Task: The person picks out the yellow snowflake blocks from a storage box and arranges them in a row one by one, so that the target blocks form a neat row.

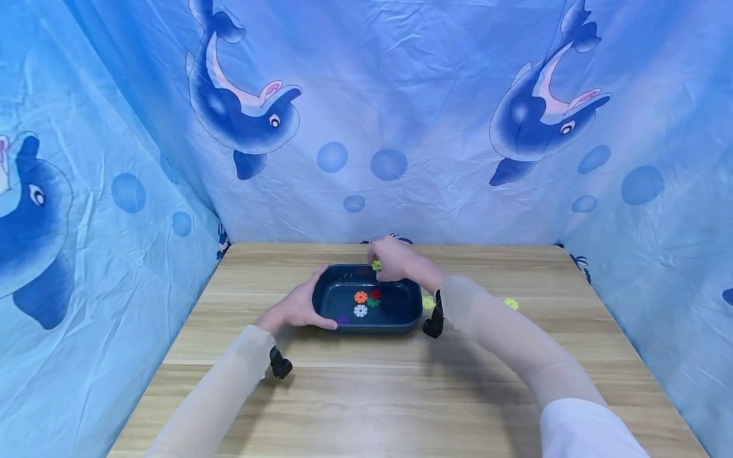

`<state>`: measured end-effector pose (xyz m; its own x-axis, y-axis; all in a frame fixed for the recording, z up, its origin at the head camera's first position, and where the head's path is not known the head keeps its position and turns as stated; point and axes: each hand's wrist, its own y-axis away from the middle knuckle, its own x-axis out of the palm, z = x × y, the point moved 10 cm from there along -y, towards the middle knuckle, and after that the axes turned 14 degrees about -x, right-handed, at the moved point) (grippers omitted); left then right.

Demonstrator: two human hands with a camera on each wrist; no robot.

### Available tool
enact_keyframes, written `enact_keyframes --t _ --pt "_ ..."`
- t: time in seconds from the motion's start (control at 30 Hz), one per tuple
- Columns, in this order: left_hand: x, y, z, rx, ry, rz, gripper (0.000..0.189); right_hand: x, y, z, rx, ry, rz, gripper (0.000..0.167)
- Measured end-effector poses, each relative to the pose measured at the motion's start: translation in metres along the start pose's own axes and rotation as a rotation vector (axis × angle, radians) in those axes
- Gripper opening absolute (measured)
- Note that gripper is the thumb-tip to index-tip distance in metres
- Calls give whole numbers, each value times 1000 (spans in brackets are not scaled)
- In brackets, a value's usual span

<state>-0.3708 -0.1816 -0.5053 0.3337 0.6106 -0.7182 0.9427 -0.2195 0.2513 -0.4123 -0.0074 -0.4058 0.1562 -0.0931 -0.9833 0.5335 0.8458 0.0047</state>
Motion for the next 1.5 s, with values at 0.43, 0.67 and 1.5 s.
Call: enact_keyframes --t 0.43,0.67,1.5 --pt "0 0 1 -9 2 -2 146 -16 33 -35 67 23 17 29" --pt "0 -1 1 -2 -1 1 145 -26 59 -54 99 41 -3 30" --pt "0 -2 2 2 1 2 147 -22 142 -116 222 -20 -24 36"
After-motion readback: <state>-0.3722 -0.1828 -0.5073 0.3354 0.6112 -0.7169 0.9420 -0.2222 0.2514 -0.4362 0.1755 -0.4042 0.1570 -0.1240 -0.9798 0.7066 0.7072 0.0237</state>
